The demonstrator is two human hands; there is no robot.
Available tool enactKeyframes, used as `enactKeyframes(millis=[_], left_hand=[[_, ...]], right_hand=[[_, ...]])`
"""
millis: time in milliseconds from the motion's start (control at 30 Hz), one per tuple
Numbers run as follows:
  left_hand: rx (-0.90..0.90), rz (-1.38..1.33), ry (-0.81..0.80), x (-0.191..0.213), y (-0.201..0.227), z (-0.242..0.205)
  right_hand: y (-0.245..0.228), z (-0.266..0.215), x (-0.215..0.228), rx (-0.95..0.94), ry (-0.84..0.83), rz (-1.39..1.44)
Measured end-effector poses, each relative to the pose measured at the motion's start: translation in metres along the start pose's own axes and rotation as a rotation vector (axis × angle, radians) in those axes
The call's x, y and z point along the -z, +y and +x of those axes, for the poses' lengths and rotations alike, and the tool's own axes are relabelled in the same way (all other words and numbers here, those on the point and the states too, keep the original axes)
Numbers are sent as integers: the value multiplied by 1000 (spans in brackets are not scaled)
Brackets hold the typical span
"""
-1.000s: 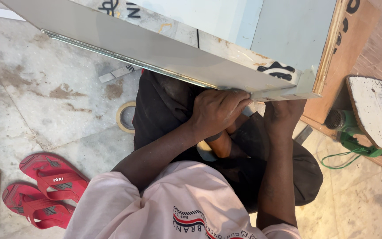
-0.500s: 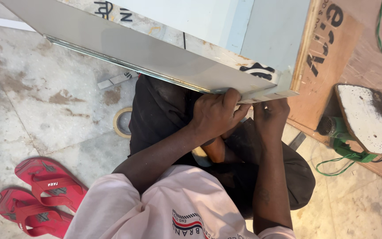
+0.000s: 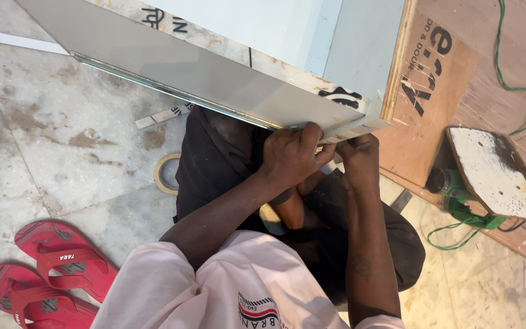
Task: The person applies masking tape to the edge of a rectangular glass pane resting on their lap, smoothing it down with their fingers. They then use an angle grinder with an orange disc to grind the taped edge of the glass.
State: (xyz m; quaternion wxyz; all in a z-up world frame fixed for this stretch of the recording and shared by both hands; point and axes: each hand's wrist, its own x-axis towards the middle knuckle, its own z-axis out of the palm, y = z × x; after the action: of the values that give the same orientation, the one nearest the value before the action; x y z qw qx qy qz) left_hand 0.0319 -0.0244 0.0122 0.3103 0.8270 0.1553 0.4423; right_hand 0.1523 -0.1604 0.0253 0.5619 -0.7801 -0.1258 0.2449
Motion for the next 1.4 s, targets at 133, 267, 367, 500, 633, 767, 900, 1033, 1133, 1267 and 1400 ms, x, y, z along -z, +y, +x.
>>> enactKeyframes(millis=[133,267,367,500,633,767,900,1033,1133,1267,1400], left_hand=[[-15,42,7,4,5,1],[-3,-3,25,11,3,3],[46,-177,-72,23,-3,-5],[63,-259,-185,42,-1,-25],[71,-355,-230,35,-5,-39],[185,-449,-328,29,-8,-44],[179,-463,-366,30,-4,-50],[167,-457,-379,31,-8,-49],[203,-548,-426,33,-13,-45],[306,-656,-254,43,-22,-57],[602,-872,-244,44,-33,-68]], right_hand=[[5,18,-26,-83,124,221],[7,8,-37,1,151,268],[-1,-22,-35,196,176,247],[-7,-75,-42,335,184,110],[0,-81,-55,383,157,137],[-3,-83,-62,383,181,39],[-7,-90,-71,428,205,-124],[-9,-86,-73,488,158,-217],[-10,-78,-64,372,160,-148],[-11,-71,-52,393,204,106],[-13,-88,-46,304,275,-161]])
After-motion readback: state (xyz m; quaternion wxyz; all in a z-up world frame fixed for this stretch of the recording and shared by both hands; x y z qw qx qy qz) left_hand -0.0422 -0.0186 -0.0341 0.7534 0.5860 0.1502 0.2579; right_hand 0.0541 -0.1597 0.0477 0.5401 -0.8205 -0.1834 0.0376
